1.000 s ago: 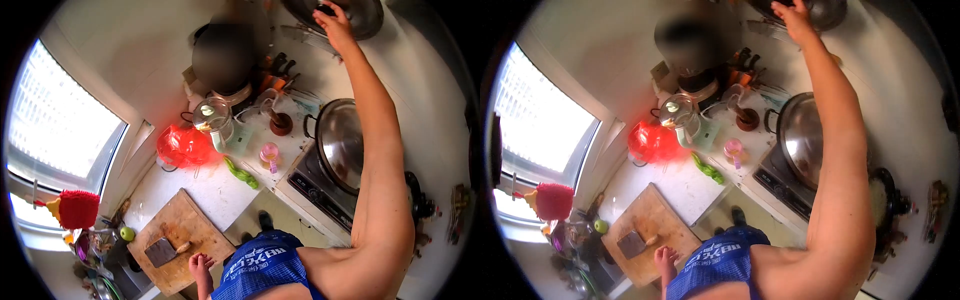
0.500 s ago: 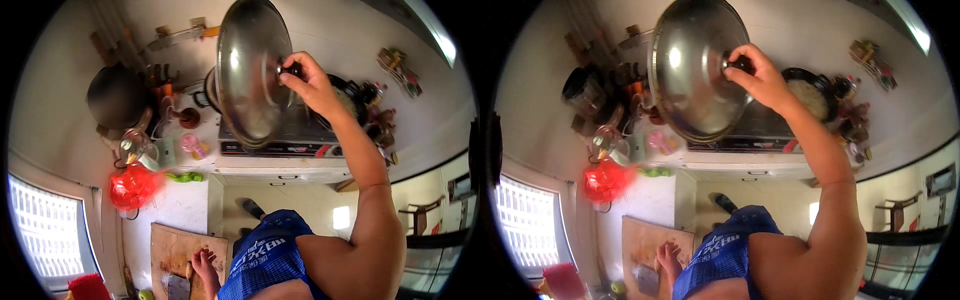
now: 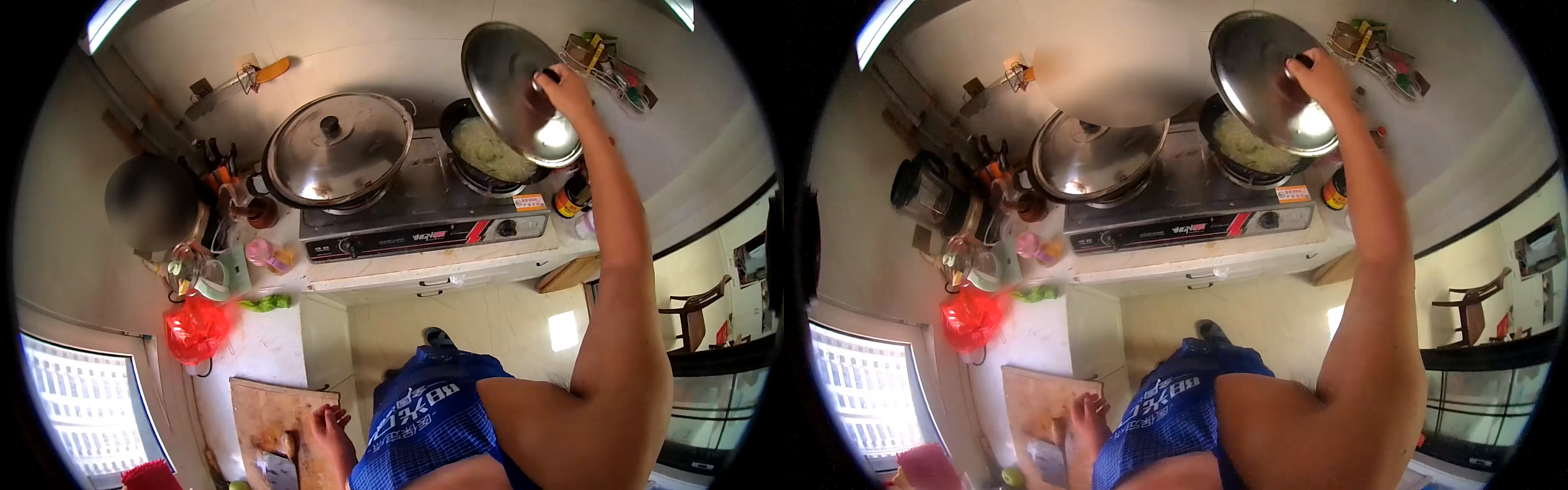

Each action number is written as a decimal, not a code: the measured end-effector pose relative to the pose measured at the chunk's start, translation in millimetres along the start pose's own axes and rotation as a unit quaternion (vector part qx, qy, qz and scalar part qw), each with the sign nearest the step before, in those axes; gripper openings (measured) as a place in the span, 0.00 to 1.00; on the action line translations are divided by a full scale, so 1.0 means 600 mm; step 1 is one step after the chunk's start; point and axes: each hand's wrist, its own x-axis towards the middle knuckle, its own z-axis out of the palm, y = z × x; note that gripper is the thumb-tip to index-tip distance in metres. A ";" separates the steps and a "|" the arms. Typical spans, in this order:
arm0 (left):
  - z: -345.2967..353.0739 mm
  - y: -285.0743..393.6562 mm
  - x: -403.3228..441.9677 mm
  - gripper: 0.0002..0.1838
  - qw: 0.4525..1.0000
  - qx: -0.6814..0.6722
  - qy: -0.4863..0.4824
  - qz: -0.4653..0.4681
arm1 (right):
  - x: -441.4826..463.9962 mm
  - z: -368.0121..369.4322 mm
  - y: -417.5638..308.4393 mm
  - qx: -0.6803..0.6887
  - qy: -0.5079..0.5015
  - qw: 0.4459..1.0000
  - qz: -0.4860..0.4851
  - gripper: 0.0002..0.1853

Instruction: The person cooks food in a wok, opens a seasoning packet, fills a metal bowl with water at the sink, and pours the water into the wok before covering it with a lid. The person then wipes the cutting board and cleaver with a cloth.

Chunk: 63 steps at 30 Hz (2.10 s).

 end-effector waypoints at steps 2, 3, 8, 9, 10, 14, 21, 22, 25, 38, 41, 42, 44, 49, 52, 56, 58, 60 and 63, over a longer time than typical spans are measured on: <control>0.025 -0.006 -0.021 0.06 1.000 -0.006 0.017 -0.003 | -0.002 0.027 0.027 -0.054 -0.080 0.995 0.007 0.25; 0.032 -0.018 -0.026 0.06 1.000 -0.020 0.016 -0.013 | 0.001 0.055 0.051 -0.080 -0.088 0.993 0.015 0.25; 0.096 -0.024 -0.073 0.07 1.000 -0.008 0.021 -0.019 | -0.019 0.121 0.061 -0.073 -0.170 0.983 0.002 0.24; 0.104 -0.026 -0.081 0.07 0.999 -0.016 0.025 -0.020 | -0.020 0.136 0.068 -0.084 -0.186 0.979 -0.010 0.24; 0.112 -0.027 -0.089 0.07 0.999 -0.023 0.029 -0.022 | -0.019 0.151 0.072 -0.081 -0.192 0.978 -0.012 0.24; 0.131 -0.023 -0.118 0.07 0.998 -0.011 0.048 -0.025 | -0.017 0.193 0.091 -0.081 -0.233 0.969 -0.022 0.23; 0.126 -0.026 -0.140 0.07 0.997 0.007 0.063 -0.034 | -0.028 0.193 0.086 -0.062 -0.235 0.970 -0.016 0.25; 0.126 -0.026 -0.139 0.07 0.997 0.015 0.062 -0.035 | -0.031 0.189 0.075 -0.067 -0.236 0.969 -0.006 0.26; 0.112 -0.031 -0.136 0.08 0.998 -0.003 0.050 -0.040 | -0.031 0.198 0.090 -0.040 -0.240 0.970 -0.023 0.31; 0.022 -0.106 -0.168 0.12 0.980 -0.091 0.161 -0.076 | -0.143 0.182 -0.010 0.172 -0.169 0.949 -0.202 0.21; -0.026 -0.110 -0.166 0.12 0.975 -0.090 0.193 -0.055 | -0.243 0.190 -0.121 0.265 -0.283 0.903 -0.187 0.17; -0.047 -0.106 -0.163 0.11 0.974 -0.087 0.208 -0.031 | -0.275 0.190 -0.154 0.301 -0.332 0.876 -0.178 0.17; -0.090 -0.084 -0.151 0.11 0.967 -0.088 0.238 -0.002 | -0.339 0.188 -0.218 0.318 -0.403 0.840 -0.176 0.16; -0.216 -0.030 -0.141 0.11 0.935 -0.091 0.333 0.081 | -0.457 0.237 -0.278 0.340 -0.522 0.762 -0.179 0.13; -0.236 -0.028 -0.150 0.11 0.922 -0.117 0.364 0.069 | -0.510 0.267 -0.273 0.275 -0.595 0.729 -0.199 0.13; -0.214 -0.084 -0.161 0.11 0.927 -0.133 0.349 0.025 | -0.592 0.300 -0.226 0.251 -0.647 0.682 -0.228 0.11; -0.203 -0.102 -0.168 0.12 0.920 -0.150 0.362 -0.003 | -0.629 0.292 -0.216 0.219 -0.710 0.641 -0.192 0.11; -0.202 -0.116 -0.178 0.13 0.914 -0.133 0.383 -0.021 | -0.659 0.293 -0.199 0.199 -0.726 0.630 -0.191 0.12; -0.263 -0.111 -0.191 0.14 0.890 -0.080 0.448 0.022 | -0.683 0.297 -0.193 0.169 -0.762 0.598 -0.182 0.12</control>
